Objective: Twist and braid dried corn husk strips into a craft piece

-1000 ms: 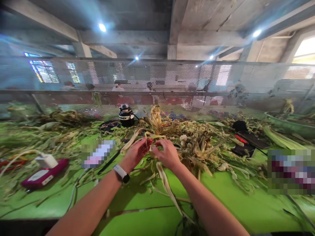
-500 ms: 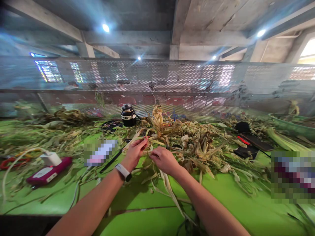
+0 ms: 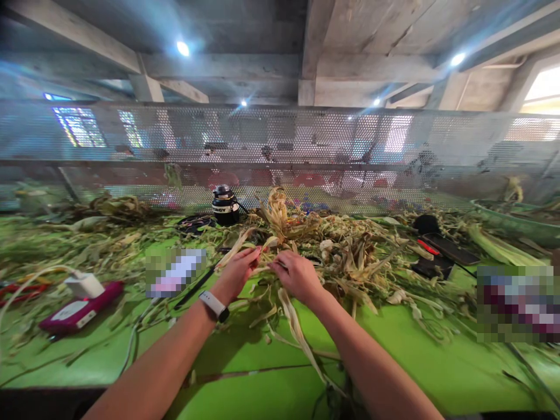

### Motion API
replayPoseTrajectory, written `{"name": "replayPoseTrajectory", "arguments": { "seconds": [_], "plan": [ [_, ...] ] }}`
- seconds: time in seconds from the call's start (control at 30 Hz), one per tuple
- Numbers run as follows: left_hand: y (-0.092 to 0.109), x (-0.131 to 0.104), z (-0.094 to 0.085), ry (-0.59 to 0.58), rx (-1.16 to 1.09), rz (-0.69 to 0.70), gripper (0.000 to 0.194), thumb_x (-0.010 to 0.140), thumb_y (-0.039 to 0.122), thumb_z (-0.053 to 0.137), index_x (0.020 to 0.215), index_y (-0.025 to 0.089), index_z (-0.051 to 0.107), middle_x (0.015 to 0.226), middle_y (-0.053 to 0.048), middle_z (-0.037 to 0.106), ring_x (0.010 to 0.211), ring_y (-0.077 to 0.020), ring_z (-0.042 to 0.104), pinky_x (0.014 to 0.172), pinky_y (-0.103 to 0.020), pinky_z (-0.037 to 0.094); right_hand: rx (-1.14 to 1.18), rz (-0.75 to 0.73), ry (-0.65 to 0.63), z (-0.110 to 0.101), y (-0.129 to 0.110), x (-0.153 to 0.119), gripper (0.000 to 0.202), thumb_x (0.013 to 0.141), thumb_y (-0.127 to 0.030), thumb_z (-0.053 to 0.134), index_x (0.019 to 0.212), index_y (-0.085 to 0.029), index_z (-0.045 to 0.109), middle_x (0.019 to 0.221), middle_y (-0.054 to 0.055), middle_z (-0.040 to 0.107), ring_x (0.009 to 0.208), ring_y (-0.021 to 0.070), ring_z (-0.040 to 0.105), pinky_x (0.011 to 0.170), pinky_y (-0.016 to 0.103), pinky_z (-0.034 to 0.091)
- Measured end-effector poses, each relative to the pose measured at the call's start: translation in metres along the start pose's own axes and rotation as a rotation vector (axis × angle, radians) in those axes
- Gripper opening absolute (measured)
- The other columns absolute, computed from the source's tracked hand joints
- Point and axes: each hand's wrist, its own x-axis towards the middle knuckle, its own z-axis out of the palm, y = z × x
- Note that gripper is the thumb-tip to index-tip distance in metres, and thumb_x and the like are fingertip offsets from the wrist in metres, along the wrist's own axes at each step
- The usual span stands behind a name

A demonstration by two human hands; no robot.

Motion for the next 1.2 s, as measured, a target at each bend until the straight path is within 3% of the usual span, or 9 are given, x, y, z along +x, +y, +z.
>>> {"name": "replayPoseTrajectory", "arguments": {
  "seconds": [0.13,0.37,0.63,0.93,1.2],
  "plan": [
    [0.002,-0.006,0.006,-0.121,-0.042,-0.055,0.016,0.062,0.031,0.071,0.067,0.017,0.064,0.066,0.001,0.060,0.062,-0.0108,0.051,0.062,-0.023,0.042,0.023,0.116,0.220,-0.001,0.008,0.003,0.023,0.085,-0.036,0.049,0.073,-0.020,0.058,0.076,0.004,0.058,0.071,0.0160,0.053,0.066,0.025,0.039],
    [0.002,-0.011,0.009,-0.275,-0.099,-0.075,0.018,0.062,0.029,0.074,0.075,0.018,0.069,0.077,-0.002,0.066,0.074,-0.0149,0.057,0.075,-0.028,0.046,0.398,0.308,0.164,0.010,0.015,0.003,0.023,0.084,-0.042,0.044,0.077,-0.021,0.051,0.065,0.000,0.059,0.059,0.0146,0.056,0.056,0.024,0.043],
    [0.003,-0.014,0.009,-0.269,-0.114,-0.120,0.027,0.057,0.029,0.079,0.076,0.015,0.066,0.079,-0.002,0.064,0.070,-0.0107,0.057,0.068,-0.023,0.047,0.262,0.382,0.242,0.012,0.007,0.000,0.022,0.086,-0.039,0.039,0.072,-0.023,0.044,0.049,-0.005,0.045,0.040,0.0115,0.043,0.042,0.023,0.032],
    [0.005,-0.014,0.011,-0.248,-0.083,-0.124,0.033,0.051,0.026,0.082,0.078,0.016,0.064,0.072,0.000,0.065,0.066,-0.0119,0.059,0.074,-0.030,0.048,0.184,0.349,0.296,0.013,0.010,0.002,0.023,0.083,-0.039,0.037,0.067,-0.023,0.041,0.061,0.000,0.053,0.057,0.0150,0.049,0.056,0.026,0.037],
    [0.005,-0.016,0.014,-0.278,0.005,-0.069,0.037,0.052,0.033,0.080,0.080,0.015,0.065,0.067,0.002,0.062,0.064,-0.0104,0.054,0.069,-0.026,0.045,0.225,0.401,0.318,0.015,0.012,0.002,0.025,0.084,-0.041,0.039,0.071,-0.021,0.045,0.064,0.000,0.055,0.060,0.0149,0.050,0.061,0.026,0.038]
  ]
}}
